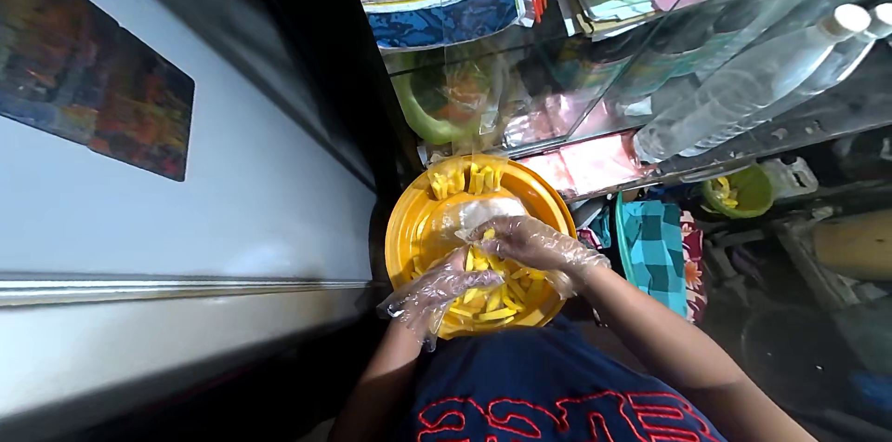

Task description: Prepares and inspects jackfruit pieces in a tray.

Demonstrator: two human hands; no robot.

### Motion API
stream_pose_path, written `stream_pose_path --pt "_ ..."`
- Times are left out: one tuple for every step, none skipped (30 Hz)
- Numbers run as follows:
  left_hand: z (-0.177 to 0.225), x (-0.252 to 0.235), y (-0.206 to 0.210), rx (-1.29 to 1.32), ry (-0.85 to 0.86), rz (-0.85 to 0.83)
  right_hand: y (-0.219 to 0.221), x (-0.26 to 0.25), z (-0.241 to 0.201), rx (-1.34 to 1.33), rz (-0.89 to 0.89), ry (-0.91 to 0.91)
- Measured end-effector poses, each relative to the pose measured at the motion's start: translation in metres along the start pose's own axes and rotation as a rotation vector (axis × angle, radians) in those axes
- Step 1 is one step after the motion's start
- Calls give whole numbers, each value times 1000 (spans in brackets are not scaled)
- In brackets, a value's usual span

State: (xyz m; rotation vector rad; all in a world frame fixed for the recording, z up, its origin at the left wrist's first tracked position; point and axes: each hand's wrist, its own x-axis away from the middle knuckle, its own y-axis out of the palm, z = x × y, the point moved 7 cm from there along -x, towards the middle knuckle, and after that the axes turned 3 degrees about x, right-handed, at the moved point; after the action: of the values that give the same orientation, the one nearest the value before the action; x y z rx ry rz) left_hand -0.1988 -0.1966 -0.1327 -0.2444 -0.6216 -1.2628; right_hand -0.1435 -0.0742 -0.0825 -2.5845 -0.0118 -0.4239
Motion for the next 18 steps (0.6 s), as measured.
stream_pose_path --pt "-1 0 0 -21 -15 10 0 0 -2 17 -5 -1" --pt "-1 -1 0 -34 -24 15 -2 1 -4 30 -14 11" --pt "-2 -1 0 -38 -23 9 -4 1 -4 37 -15 23" --pt "-2 -2 1 -31 -10 -6 -9 1 -4 40 2 34" --pt "-2 -4 2 -19 11 -32 -14 0 -1 35 44 30" --pt "-2 -5 3 4 37 -66 -19 -1 2 22 93 21" --pt "-2 -6 4 27 57 -98 -22 -2 4 -1 135 17" --pt "-1 -5 5 48 74 -124 -24 -3 5 -23 159 18" --pt "2 -4 6 68 82 -136 -25 -3 5 -35 177 21" --pt "4 -2 7 80 82 -134 -25 -3 4 -45 189 29" --pt "5 -1 7 81 73 -128 -24 -3 4 -56 199 38" --pt "5 -1 7 74 69 -126 -23 -2 3 -69 212 46" --pt "5 -1 7 73 67 -125 -22 -2 4 -91 223 54" --pt "5 -1 6 72 72 -126 -21 -2 4 -110 239 58" --pt "5 -1 6 72 76 -124 -21 -2 5 -120 254 51" --pt "5 0 6 84 82 -123 -20 -2 5 -138 269 45" --pt "5 0 6 102 86 -122 -20 -1 7 -166 281 47" --pt "5 0 6 115 87 -116 -20 -1 8 -195 296 48"
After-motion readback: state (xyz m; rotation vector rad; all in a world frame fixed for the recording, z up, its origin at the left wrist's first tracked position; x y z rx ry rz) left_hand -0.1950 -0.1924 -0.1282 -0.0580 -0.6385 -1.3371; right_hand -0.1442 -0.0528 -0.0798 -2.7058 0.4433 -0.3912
